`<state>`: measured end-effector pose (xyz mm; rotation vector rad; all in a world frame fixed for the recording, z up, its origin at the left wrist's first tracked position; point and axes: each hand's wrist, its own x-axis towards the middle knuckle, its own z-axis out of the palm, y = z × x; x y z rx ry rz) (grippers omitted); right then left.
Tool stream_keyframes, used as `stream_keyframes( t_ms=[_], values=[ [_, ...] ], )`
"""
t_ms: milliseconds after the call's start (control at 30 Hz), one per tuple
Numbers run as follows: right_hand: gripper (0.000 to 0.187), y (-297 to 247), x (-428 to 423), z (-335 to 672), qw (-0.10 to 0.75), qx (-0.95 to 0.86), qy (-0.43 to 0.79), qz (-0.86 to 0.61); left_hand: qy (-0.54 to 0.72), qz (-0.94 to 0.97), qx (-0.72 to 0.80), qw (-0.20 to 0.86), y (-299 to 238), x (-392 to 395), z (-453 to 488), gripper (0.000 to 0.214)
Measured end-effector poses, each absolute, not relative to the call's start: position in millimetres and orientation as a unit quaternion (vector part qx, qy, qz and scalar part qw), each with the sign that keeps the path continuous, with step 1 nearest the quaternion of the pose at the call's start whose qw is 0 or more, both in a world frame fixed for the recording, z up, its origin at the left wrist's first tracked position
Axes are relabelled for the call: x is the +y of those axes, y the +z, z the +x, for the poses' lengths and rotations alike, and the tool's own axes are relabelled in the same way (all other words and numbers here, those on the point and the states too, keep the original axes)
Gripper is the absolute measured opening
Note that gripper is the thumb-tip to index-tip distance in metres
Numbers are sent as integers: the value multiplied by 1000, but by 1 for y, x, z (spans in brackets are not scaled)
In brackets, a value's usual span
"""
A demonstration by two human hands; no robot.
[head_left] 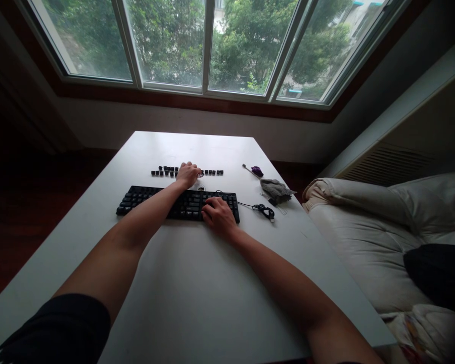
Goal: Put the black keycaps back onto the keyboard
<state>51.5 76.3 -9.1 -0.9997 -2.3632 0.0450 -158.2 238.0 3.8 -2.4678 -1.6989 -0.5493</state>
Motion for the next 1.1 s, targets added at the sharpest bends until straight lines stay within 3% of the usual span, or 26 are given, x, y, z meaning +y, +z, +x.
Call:
stream_keyframes(
  t_ms=[267, 467, 1100],
  values=[
    [17, -10, 76, 51, 288, -884, 16, -368, -257, -827, -500, -21, 16, 215, -216, 22],
    [17, -10, 75, 50, 291, -881, 17, -373, -241, -823, -476, -195, 25, 174, -253, 26],
    [17, -10, 75, 50, 293, -880, 16, -373, -217, -801, -499, -250, 18, 149, -250, 30]
  ],
)
